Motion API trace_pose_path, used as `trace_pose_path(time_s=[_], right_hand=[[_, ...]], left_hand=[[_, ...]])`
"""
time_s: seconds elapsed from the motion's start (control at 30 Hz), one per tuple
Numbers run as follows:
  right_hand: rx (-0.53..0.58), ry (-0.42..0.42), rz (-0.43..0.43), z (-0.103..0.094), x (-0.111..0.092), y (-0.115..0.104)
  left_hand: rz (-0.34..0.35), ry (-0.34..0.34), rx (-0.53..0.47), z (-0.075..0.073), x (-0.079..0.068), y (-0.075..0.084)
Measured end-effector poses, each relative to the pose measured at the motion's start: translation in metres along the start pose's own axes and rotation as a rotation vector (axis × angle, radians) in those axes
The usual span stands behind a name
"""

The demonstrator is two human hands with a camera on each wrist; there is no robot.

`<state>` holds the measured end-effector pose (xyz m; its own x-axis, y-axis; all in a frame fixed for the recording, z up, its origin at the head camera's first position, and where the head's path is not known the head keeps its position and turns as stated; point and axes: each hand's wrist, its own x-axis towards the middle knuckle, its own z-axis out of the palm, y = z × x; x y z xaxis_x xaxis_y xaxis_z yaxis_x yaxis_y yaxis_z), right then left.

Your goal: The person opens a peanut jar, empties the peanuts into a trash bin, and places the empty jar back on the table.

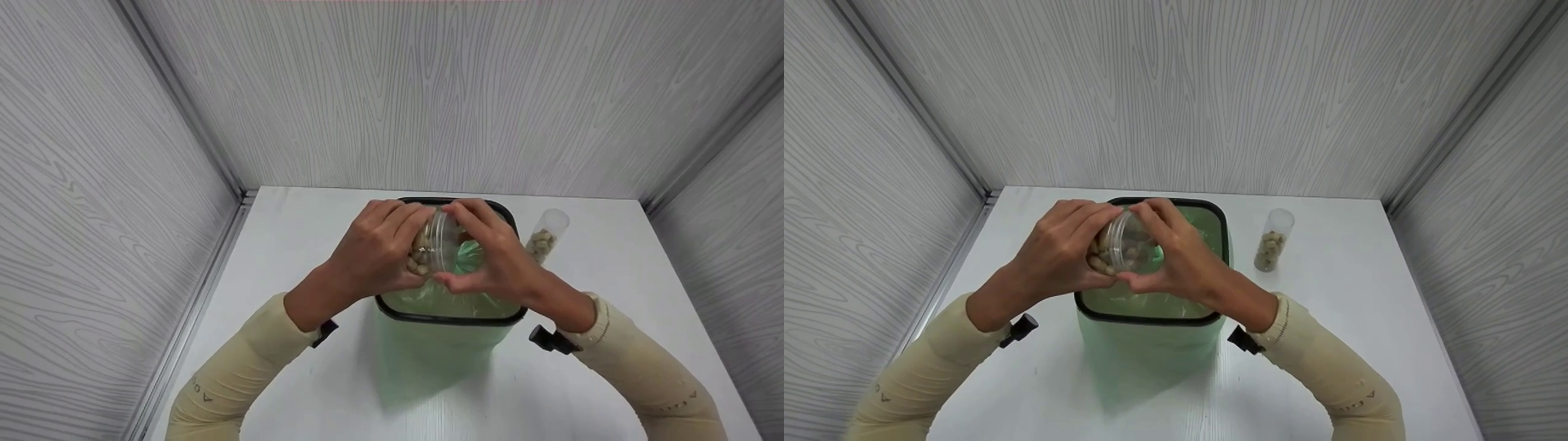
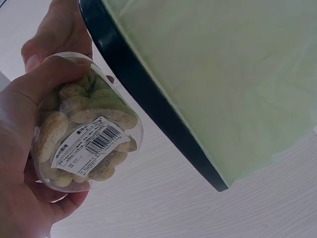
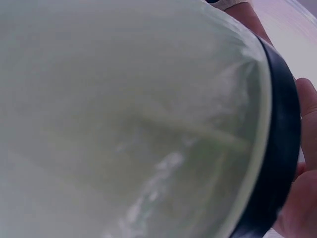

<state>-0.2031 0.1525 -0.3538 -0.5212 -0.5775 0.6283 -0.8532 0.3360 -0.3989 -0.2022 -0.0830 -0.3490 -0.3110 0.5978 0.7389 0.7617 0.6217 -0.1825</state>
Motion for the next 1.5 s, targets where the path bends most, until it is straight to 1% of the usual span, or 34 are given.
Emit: trace_pose_path(time_s=[0.27,0.4,0.47,0.53,0.7,0.77,0.97,1.07,1.23,1.3,1.4,1.5], right_hand=[[-0.014,0.008,-0.001,-0.004,-0.005,0.001],[-0.023,0.030,-0.028,-0.006,-0.004,0.002],[-0.027,0.041,-0.051,-0.006,-0.004,0.004],[-0.049,0.037,-0.077,-0.007,-0.005,0.005],[-0.102,0.004,-0.160,-0.008,-0.007,0.007],[-0.112,0.000,-0.184,-0.008,-0.005,0.007],[-0.150,-0.009,-0.289,-0.010,-0.002,0.008],[-0.186,-0.026,-0.310,-0.011,-0.002,0.008],[-0.272,-0.074,-0.303,-0.016,-0.002,0.005],[-0.285,-0.107,-0.276,-0.019,-0.003,0.003],[-0.269,-0.169,-0.185,-0.023,-0.004,0.000],[-0.191,-0.208,-0.041,-0.026,-0.006,-0.004]], left_hand=[[0.008,-0.034,-0.035,0.005,0.005,0.000],[0.003,-0.049,-0.061,0.005,0.009,0.000],[0.001,-0.063,-0.078,0.005,0.011,-0.001],[-0.008,-0.084,-0.116,0.005,0.011,-0.001],[-0.026,-0.128,-0.199,0.003,0.010,-0.003],[-0.024,-0.134,-0.202,0.002,0.009,-0.003],[-0.032,-0.170,-0.243,-0.001,0.009,-0.006],[-0.037,-0.190,-0.262,-0.001,0.008,-0.007],[-0.050,-0.198,-0.264,0.002,0.007,-0.007],[-0.054,-0.188,-0.247,0.003,0.006,-0.007],[-0.057,-0.165,-0.211,0.005,0.006,-0.005],[-0.056,-0.138,-0.160,0.007,0.007,-0.004]])
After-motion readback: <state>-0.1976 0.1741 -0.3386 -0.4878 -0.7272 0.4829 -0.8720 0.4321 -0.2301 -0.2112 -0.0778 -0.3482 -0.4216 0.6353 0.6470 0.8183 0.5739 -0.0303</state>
